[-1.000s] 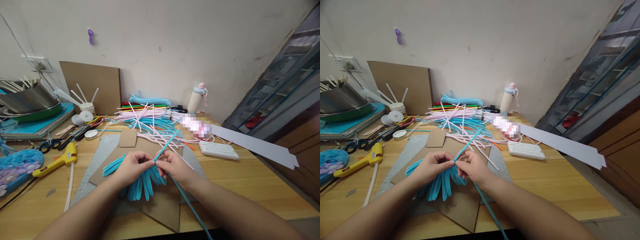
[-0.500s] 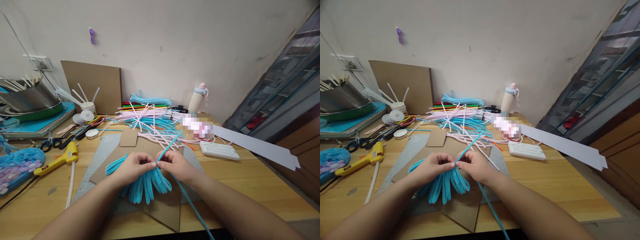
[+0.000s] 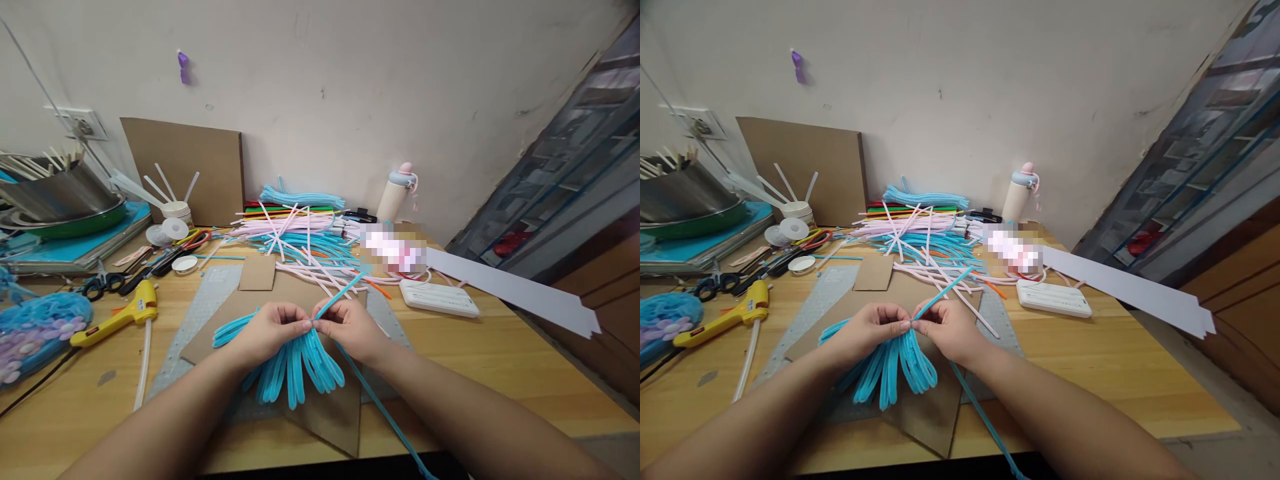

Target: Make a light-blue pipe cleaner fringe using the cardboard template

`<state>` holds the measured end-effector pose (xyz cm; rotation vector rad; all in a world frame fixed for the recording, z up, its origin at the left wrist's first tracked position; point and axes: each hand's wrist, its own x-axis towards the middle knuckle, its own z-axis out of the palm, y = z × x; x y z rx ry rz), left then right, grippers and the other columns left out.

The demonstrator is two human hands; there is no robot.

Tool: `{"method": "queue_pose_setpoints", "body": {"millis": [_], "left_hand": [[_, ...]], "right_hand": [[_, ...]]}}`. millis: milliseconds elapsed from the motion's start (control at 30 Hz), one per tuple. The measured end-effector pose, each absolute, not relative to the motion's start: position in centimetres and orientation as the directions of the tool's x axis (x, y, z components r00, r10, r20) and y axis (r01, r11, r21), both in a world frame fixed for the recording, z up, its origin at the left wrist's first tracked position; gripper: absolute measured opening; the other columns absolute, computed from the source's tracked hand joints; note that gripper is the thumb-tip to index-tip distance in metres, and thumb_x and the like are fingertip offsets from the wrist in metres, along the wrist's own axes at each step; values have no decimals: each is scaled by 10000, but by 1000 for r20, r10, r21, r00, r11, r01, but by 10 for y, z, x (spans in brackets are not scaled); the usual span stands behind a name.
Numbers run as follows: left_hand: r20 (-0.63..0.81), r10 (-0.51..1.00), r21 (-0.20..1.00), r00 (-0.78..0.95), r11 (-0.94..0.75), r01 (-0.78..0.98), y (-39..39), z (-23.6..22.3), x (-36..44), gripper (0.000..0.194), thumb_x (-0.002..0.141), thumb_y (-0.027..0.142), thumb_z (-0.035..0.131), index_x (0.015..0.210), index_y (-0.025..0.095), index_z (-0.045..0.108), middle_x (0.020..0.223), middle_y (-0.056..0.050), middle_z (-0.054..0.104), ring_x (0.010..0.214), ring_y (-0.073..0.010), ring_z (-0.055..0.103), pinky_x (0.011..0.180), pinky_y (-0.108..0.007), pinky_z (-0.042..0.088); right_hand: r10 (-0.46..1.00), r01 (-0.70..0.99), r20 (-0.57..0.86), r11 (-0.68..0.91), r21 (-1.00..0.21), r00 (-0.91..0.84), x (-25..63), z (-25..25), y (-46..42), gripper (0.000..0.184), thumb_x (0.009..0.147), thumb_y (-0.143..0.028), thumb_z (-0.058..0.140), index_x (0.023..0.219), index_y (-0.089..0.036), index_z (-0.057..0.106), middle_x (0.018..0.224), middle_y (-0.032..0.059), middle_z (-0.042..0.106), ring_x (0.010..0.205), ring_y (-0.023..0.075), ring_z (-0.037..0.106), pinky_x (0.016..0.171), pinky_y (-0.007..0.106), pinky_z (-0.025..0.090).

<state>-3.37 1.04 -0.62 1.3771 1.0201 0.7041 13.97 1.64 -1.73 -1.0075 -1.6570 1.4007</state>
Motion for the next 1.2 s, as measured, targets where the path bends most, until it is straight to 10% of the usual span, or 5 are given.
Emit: {"method": "queue_pose_setpoints", "body": {"millis": [267, 467, 1200], "left_hand": [[-56, 980, 976, 189, 14, 219, 24, -13, -41, 259, 666, 389, 620, 652, 134, 578, 594, 17, 527, 558, -101, 459, 528, -209, 364], [-90, 984, 985, 157, 64, 160, 31, -20, -46, 274, 653, 408, 640, 676, 140, 584, 604, 24, 549, 565, -104, 492, 545, -205, 377], [-86, 996, 993, 29, 83, 81, 31, -20, -46, 291, 615, 396, 701, 708, 127, 639, 623, -4, 613, 545, -104, 527, 520, -198, 405]], "right_hand": [[897, 572, 250, 428, -700, -365, 158, -2, 13, 238, 802, -380, 517, 695, -168, 534, 683, 2, 548, 634, 117, 472, 576, 244, 335], [874, 620, 71, 395, -678, -480, 151, -12, 8, 162, 807, -319, 522, 757, -184, 597, 683, -8, 586, 640, 117, 492, 558, 231, 307], [865, 678, 86, 445, -585, -494, 147, -20, 12, 262, 854, -343, 462, 664, -175, 530, 651, -1, 579, 628, 117, 487, 542, 235, 242]]}}
